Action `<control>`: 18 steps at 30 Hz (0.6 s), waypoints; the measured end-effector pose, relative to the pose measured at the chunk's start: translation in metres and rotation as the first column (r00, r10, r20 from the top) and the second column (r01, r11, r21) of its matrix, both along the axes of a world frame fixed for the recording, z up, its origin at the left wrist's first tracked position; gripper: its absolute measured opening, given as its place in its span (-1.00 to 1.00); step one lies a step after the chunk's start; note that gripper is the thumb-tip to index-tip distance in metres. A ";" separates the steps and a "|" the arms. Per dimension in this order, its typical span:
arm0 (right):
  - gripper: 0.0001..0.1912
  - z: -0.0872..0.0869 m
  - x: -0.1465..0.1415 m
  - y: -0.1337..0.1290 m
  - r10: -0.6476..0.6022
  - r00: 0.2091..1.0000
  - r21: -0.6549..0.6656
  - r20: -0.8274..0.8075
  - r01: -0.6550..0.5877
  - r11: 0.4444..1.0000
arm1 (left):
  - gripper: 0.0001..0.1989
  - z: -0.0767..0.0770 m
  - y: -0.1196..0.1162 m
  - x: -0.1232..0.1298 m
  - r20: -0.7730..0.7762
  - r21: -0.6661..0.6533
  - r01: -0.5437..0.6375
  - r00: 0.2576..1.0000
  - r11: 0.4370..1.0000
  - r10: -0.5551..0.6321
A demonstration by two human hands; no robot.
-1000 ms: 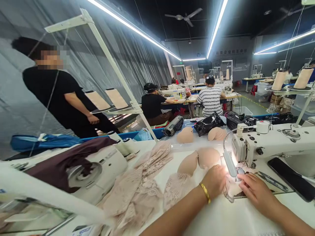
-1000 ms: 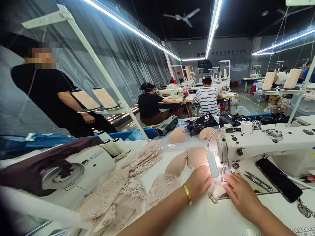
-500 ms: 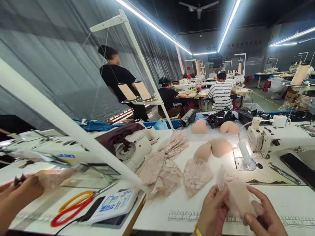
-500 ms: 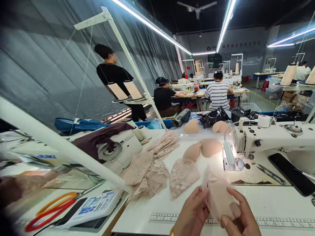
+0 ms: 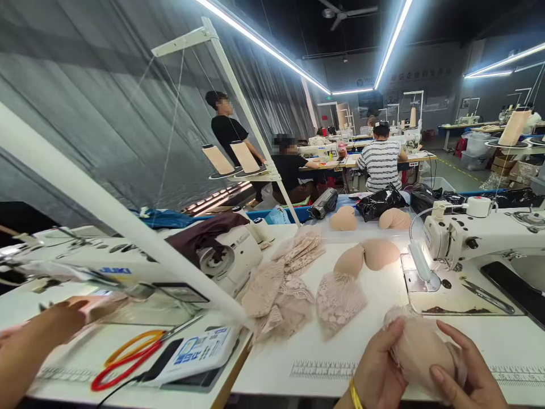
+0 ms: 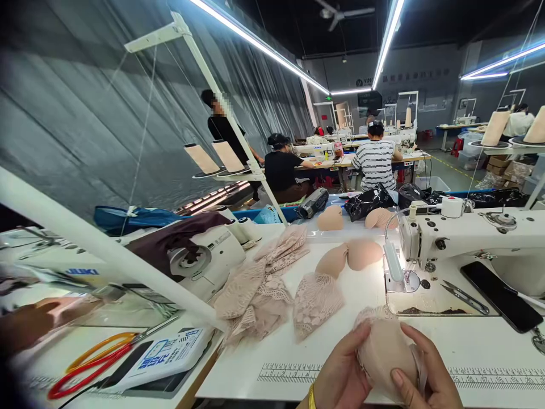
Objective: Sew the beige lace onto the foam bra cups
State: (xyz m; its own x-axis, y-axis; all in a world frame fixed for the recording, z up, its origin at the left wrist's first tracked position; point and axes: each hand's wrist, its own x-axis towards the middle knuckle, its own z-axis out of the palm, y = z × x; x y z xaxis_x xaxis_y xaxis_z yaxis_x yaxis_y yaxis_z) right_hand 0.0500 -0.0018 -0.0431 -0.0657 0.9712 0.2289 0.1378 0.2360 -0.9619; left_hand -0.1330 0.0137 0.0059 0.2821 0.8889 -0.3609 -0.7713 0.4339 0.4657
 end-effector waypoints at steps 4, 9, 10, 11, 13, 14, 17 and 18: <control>-0.32 0.002 0.002 0.003 0.009 0.995 -0.134 -0.095 -0.022 0.991 | -0.55 0.002 0.007 0.005 0.031 -0.128 -0.052 0.998 0.990 0.056; -0.32 0.003 0.005 0.005 0.028 0.991 -0.191 -0.129 -0.053 0.980 | -0.50 0.007 0.007 0.007 0.013 -0.064 -0.030 0.999 0.997 0.031; -0.33 0.003 0.006 0.005 0.035 0.992 -0.188 -0.123 -0.058 0.980 | -0.53 0.008 0.006 0.007 -0.003 -0.033 -0.037 0.999 0.999 0.037; -0.33 0.003 0.007 0.005 0.041 0.992 -0.184 -0.119 -0.063 0.981 | -0.56 0.008 0.006 0.007 -0.022 -0.008 -0.047 0.999 0.999 0.047; -0.34 0.003 0.007 0.006 0.045 0.992 -0.179 -0.117 -0.066 0.982 | -0.58 0.008 0.006 0.008 -0.061 0.014 -0.062 0.996 0.998 0.063; -0.35 0.003 0.006 0.006 0.040 0.992 -0.175 -0.116 -0.060 0.983 | -0.58 0.007 0.007 0.008 -0.076 0.016 -0.067 0.995 0.998 0.068; -0.36 0.003 0.005 0.007 -0.003 0.995 -0.145 -0.099 -0.011 0.989 | -0.55 0.006 0.009 0.010 -0.092 0.037 -0.071 0.993 0.997 0.074; -0.36 0.003 0.004 0.007 -0.019 0.995 -0.136 -0.094 0.006 0.991 | -0.56 0.005 0.009 0.010 -0.090 0.046 -0.069 0.993 0.997 0.073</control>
